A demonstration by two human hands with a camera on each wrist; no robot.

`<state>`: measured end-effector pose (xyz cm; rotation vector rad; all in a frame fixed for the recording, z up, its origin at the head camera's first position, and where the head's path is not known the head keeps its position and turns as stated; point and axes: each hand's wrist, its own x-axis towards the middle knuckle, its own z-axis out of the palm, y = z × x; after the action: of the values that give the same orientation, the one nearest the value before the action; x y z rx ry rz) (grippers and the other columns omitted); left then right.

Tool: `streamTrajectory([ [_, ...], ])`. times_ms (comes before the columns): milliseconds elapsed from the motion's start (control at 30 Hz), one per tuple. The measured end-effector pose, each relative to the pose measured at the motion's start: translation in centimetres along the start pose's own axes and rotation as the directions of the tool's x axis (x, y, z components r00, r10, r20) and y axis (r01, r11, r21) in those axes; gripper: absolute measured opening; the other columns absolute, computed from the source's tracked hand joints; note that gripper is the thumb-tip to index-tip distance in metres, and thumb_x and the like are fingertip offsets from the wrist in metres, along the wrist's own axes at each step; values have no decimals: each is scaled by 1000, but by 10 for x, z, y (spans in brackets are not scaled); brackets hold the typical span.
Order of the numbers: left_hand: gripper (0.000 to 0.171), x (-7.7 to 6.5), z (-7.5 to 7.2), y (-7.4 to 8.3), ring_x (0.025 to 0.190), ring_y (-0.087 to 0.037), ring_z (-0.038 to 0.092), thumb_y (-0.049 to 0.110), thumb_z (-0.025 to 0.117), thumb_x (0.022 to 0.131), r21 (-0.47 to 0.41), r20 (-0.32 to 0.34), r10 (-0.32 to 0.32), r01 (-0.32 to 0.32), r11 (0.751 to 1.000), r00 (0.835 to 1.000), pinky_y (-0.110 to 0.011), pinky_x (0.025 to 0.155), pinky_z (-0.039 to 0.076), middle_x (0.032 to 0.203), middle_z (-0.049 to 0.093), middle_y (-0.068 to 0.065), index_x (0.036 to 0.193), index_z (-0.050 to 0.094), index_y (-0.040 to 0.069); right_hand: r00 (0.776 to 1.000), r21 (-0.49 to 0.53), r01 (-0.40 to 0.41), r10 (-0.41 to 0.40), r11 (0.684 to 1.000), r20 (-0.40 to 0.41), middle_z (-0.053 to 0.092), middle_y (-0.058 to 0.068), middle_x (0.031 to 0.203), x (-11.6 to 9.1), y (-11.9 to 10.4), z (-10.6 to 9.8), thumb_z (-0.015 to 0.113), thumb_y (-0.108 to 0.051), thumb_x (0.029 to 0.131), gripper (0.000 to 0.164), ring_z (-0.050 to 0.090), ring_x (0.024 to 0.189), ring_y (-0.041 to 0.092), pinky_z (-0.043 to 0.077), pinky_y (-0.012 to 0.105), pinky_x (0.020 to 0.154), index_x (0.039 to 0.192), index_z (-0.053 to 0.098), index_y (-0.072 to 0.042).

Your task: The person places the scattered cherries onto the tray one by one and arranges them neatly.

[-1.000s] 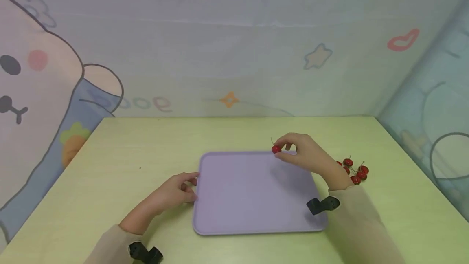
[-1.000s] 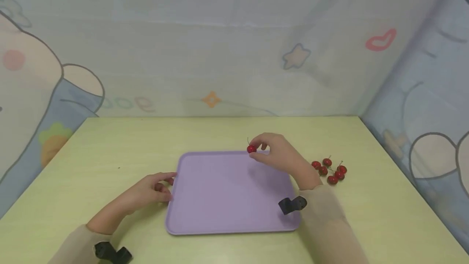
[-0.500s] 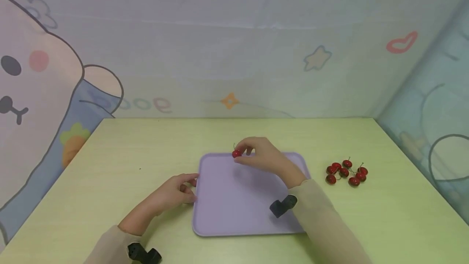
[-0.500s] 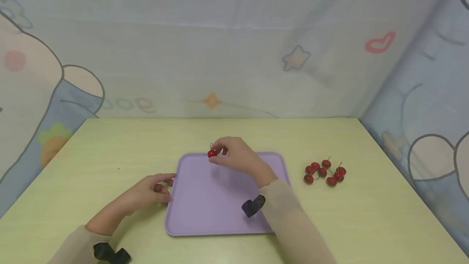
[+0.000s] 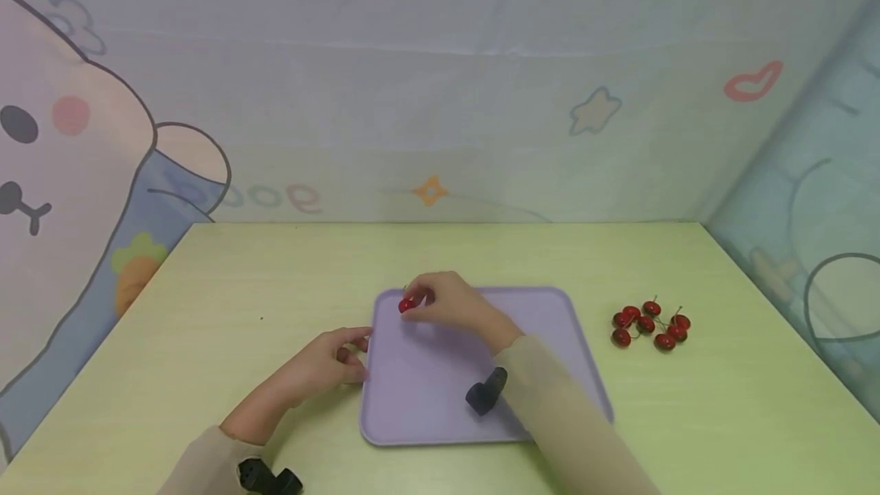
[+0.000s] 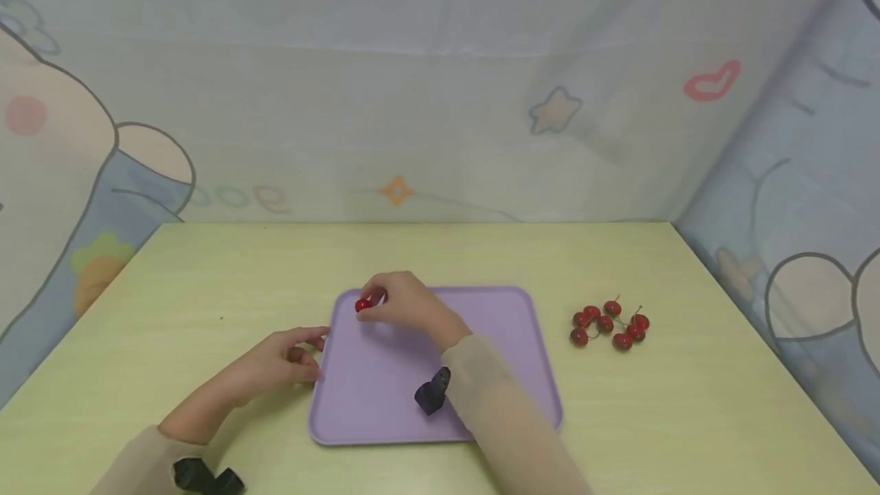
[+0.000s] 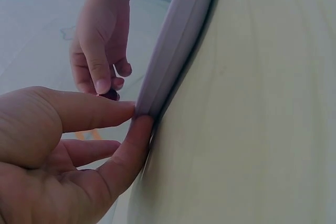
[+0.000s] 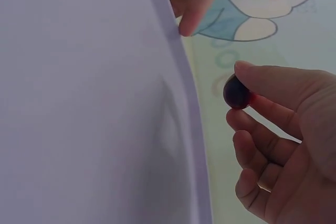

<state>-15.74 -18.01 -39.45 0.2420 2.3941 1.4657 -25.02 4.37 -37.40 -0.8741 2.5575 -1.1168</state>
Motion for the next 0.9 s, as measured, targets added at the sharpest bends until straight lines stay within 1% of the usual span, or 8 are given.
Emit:
streamTrajectory([
  [233, 64, 0, 0, 0, 84, -17, 56, -2, 69, 81, -3, 9, 4, -4, 1000, 1000, -26, 67, 46, 115, 56, -17, 138, 41, -12, 999, 0, -25, 25, 1000, 34, 65, -1, 86, 4, 1, 11, 76, -18, 81, 21, 57, 73, 12, 48, 23, 64, 101, 71, -12],
  [500, 65, 0, 0, -1, 85, -17, 56, -1, 70, 82, -2, 8, -10, 10, 1000, 1000, -27, 67, 46, 117, 55, -16, 140, 41, -10, 997, -13, -50, 51, 999, 60, 64, -3, 81, 6, 5, 18, 78, -18, 81, 17, 56, 71, 10, 47, 21, 64, 95, 71, -11],
  [700, 66, 0, 1, -3, 86, -17, 57, -1, 69, 81, -12, 13, -4, 4, 1000, 1000, -28, 69, 47, 118, 56, -17, 140, 40, -11, 997, -12, -40, 41, 999, 72, 62, -3, 79, 5, 3, 22, 78, -17, 80, 17, 55, 72, 10, 45, 21, 66, 93, 71, -10],
  [900, 65, 0, 0, -2, 87, -17, 58, -1, 69, 81, 1, 8, 4, -4, 1000, 1000, -28, 69, 47, 118, 56, -17, 139, 41, -10, 998, -19, -8, 9, 1000, 68, 60, -3, 76, 7, 3, 22, 79, -17, 79, 16, 52, 72, 10, 43, 21, 66, 91, 71, -10],
])
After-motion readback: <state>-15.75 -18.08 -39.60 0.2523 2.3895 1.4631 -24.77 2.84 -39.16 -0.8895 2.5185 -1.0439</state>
